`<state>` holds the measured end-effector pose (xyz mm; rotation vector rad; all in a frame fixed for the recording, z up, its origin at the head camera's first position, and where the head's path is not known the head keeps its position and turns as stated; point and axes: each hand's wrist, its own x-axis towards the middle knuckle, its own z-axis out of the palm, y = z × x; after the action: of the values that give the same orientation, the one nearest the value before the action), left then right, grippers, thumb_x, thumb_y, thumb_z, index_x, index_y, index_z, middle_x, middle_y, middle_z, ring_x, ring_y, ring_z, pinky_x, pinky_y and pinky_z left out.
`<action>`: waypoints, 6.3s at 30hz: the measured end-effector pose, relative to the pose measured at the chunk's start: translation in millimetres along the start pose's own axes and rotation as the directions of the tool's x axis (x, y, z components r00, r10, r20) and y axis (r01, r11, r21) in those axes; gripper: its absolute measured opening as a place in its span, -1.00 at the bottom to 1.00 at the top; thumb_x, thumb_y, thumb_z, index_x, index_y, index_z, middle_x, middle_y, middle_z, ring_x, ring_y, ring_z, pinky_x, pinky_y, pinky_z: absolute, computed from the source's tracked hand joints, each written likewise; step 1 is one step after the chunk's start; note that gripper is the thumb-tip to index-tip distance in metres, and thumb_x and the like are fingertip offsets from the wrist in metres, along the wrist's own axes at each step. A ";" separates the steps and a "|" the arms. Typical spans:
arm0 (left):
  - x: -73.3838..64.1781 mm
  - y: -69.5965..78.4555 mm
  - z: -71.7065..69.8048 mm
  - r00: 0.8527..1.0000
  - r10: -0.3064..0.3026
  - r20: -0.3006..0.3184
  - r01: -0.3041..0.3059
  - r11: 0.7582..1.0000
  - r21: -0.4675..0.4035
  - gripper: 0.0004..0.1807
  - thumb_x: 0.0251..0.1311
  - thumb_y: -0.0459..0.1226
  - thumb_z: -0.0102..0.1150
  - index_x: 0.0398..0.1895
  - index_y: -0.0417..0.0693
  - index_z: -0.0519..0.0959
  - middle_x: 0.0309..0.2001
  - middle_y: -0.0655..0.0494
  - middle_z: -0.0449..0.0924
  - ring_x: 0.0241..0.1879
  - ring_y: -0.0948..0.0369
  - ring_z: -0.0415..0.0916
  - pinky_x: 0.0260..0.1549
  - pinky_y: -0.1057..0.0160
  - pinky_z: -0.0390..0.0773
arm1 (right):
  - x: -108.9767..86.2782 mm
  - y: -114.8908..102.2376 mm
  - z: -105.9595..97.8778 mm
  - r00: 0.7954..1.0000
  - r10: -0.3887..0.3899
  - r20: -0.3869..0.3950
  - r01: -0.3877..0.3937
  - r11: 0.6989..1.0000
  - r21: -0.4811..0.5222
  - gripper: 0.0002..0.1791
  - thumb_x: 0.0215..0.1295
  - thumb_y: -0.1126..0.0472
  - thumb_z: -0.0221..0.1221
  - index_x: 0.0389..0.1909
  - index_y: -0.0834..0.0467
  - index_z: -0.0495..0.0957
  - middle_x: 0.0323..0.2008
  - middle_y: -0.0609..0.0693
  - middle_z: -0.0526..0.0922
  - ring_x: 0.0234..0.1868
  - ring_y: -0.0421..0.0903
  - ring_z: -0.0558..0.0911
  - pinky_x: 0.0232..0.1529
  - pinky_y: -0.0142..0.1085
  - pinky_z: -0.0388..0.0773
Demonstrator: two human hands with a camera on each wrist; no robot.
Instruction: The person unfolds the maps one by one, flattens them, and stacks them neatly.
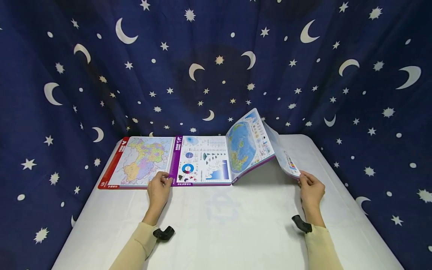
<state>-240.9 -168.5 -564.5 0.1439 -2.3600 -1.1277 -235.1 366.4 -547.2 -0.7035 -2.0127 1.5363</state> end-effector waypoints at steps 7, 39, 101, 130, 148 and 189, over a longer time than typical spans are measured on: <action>-1.9 -1.0 0.6 1.000 -0.024 0.020 0.024 1.000 -0.002 -0.82 0.21 -0.38 0.45 -0.16 -0.24 0.68 -0.54 -0.01 0.57 -0.52 0.09 0.34 -0.24 0.08 0.26 | 17.4 7.7 -15.7 0.999 -0.001 -0.049 0.000 1.000 -0.013 -0.70 0.50 0.18 0.23 0.11 0.21 0.75 -0.56 -0.47 0.64 -0.49 -0.47 0.58 -0.45 -0.65 0.50; -0.8 -6.9 1.9 1.000 0.026 -0.003 -0.026 0.999 0.029 -0.82 0.17 -0.38 0.47 -0.19 -0.23 0.70 -0.57 0.05 0.57 -0.58 0.20 0.32 -0.36 0.14 0.28 | 62.1 33.1 -72.1 0.992 -0.061 -0.111 0.042 0.985 -0.169 -0.66 0.37 0.06 0.40 0.13 0.00 0.77 -0.44 -0.56 0.57 -0.33 -0.53 0.48 -0.01 -0.59 0.29; 0.8 -6.0 -3.2 0.994 -0.040 -0.106 0.030 0.995 -0.098 -0.94 0.26 -0.38 0.41 -0.31 -0.18 0.69 -0.63 0.03 0.49 -0.64 0.32 0.28 -0.52 0.35 0.26 | 33.7 24.0 -55.1 0.875 -0.442 -0.198 0.352 0.861 -0.367 -0.57 0.36 0.31 0.19 0.21 0.36 0.61 0.05 0.43 0.66 0.13 0.33 0.50 0.21 0.14 0.27; 12.1 -66.3 -77.4 0.824 -0.356 -0.441 0.329 0.934 -0.141 -0.78 0.32 -0.28 0.28 -0.38 -0.32 0.61 -0.59 0.44 0.28 -0.12 -0.21 0.38 0.14 -0.10 0.23 | -191.9 -33.1 131.9 0.677 -0.359 0.642 0.297 0.932 0.208 -0.91 0.45 0.39 0.27 -0.15 0.32 0.74 -0.47 0.13 0.77 -0.58 -0.01 0.75 -0.53 -0.24 0.71; 38.8 -94.3 -123.4 0.871 -0.287 -0.398 0.314 0.949 0.002 -0.53 0.41 -0.29 0.14 0.18 -0.57 0.53 0.27 -0.49 0.29 0.34 -0.35 0.25 0.36 -0.26 0.19 | -280.9 -88.2 236.8 0.531 -0.370 0.762 0.441 0.889 0.124 -0.70 0.32 0.33 0.35 0.02 0.39 0.68 -0.35 0.00 0.73 -0.43 -0.40 0.65 -0.30 -0.54 0.64; 44.5 -96.8 -130.9 0.830 -0.463 -0.311 0.492 0.870 0.017 -0.65 0.40 -0.46 0.05 0.19 -0.46 0.38 0.23 -0.49 0.39 0.27 -0.43 0.34 0.31 -0.30 0.27 | -308.9 -100.6 326.0 0.731 -0.163 0.663 -0.054 0.954 0.295 -0.72 0.35 0.56 0.24 0.05 0.46 0.51 -0.33 0.30 0.76 -0.52 0.01 0.80 -0.46 -0.31 0.73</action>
<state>-226.5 -336.1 -551.1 0.9244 -2.1537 -1.1094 -235.3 -93.8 -551.0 0.0890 -2.1646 2.2258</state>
